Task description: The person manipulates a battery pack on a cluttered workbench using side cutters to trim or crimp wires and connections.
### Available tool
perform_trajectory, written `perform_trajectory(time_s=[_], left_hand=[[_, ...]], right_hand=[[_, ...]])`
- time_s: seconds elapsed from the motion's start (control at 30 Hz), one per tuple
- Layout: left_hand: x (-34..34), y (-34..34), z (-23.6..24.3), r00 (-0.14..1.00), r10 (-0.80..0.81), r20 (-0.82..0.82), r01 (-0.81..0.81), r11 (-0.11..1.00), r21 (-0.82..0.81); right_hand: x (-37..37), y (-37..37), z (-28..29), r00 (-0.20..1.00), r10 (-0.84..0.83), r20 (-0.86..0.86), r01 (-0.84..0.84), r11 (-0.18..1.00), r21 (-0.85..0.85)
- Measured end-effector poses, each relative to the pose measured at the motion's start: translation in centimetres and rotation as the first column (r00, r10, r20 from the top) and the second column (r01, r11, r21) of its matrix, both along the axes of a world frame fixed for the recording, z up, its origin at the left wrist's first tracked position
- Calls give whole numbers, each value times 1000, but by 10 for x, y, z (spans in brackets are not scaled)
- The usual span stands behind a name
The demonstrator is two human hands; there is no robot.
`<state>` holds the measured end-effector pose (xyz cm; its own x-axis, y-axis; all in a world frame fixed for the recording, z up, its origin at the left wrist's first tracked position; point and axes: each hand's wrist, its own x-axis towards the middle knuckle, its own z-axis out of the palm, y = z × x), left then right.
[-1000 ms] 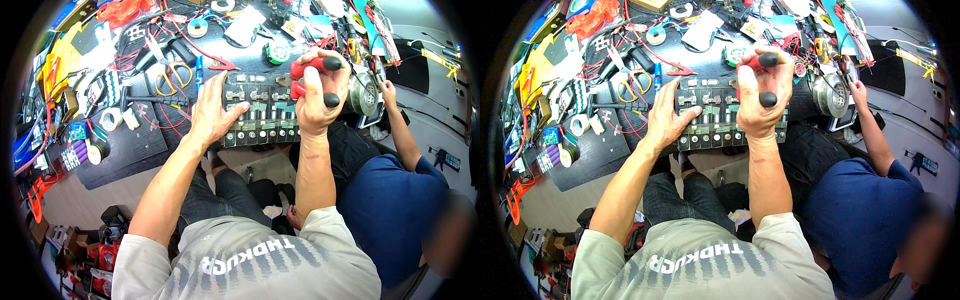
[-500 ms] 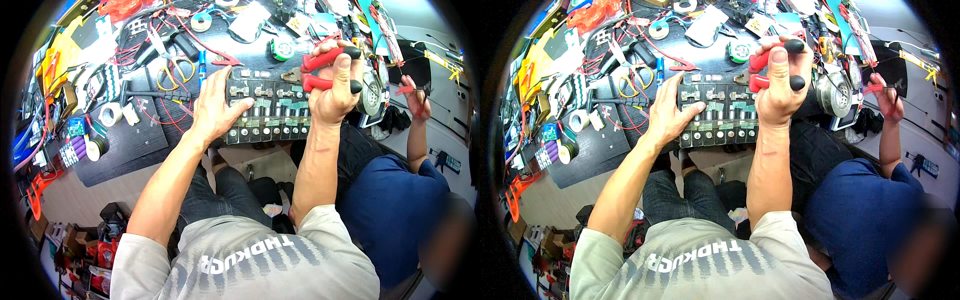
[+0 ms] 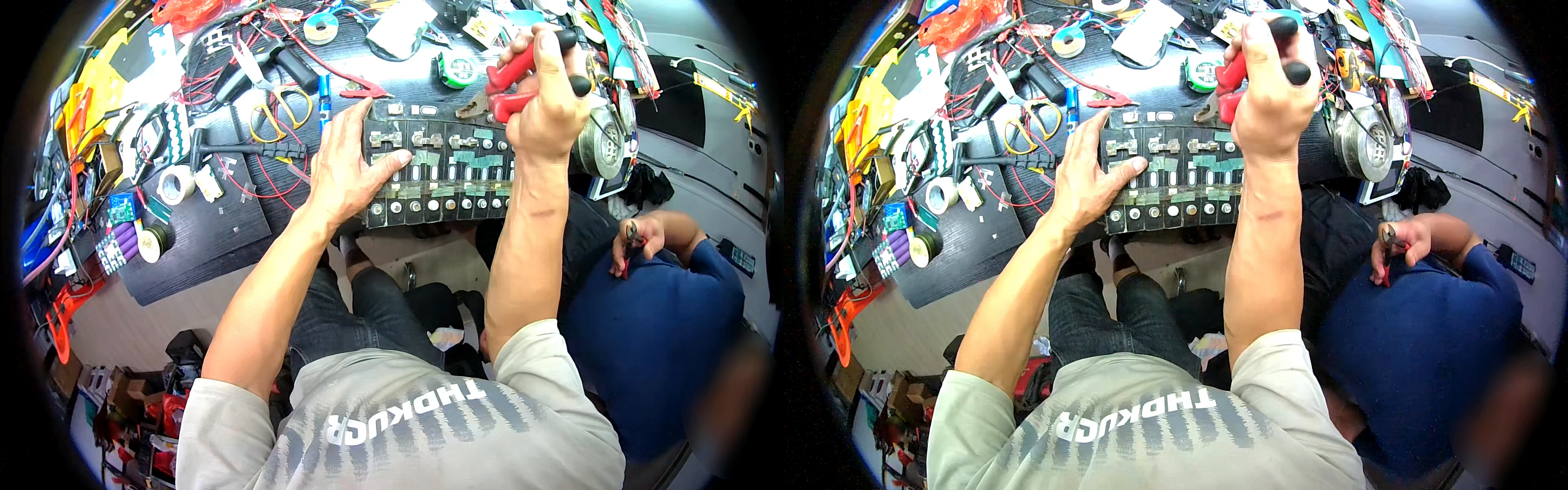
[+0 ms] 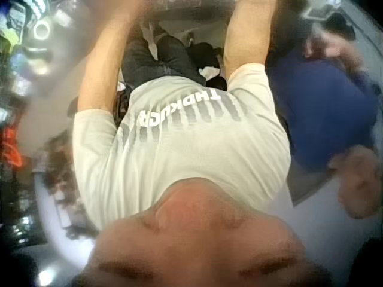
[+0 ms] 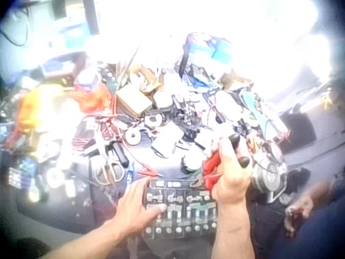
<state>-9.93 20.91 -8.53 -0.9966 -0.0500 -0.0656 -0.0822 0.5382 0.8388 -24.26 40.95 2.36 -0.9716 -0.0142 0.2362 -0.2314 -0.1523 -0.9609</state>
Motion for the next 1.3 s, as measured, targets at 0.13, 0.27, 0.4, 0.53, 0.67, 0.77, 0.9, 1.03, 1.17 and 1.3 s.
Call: perform_trajectory(time_s=[0.13,0.27,0.4,0.53,0.67,0.77,0.9,1.03,1.17,1.3], left_hand=[[1,1,0,1000,8,13,-8,1000,3],[1,0,1,1000,1,26,-1,1000,-4],[1,0,0,999,-3,34,2,1000,25],[1,0,2,999,9,40,-9,1000,-4],[1,0,2,998,-2,56,2,1000,1],[1,-1,2,999,8,41,-9,1000,22],[2,-2,0,1000,-2,15,1,1000,27],[1,0,2,1000,1,27,-1,1000,16],[2,-1,1,999,-7,44,6,1000,19],[2,-3,3,1000,-7,24,6,1000,18]], right_hand=[[-13,5,0,987,3,158,5,999,-52],[-21,1,4,980,-34,198,57,992,-110],[-31,29,-7,968,25,249,38,969,-244],[-17,44,-11,979,-7,202,79,933,-351],[0,40,-3,990,38,135,-8,976,-216],[17,26,10,1000,11,25,-15,988,156],[45,16,14,992,105,-71,-92,982,165],[62,13,7,983,127,-133,-103,980,171],[67,3,-5,966,152,-208,-110,973,201],[28,-9,-4,976,48,-214,-1,977,215]])
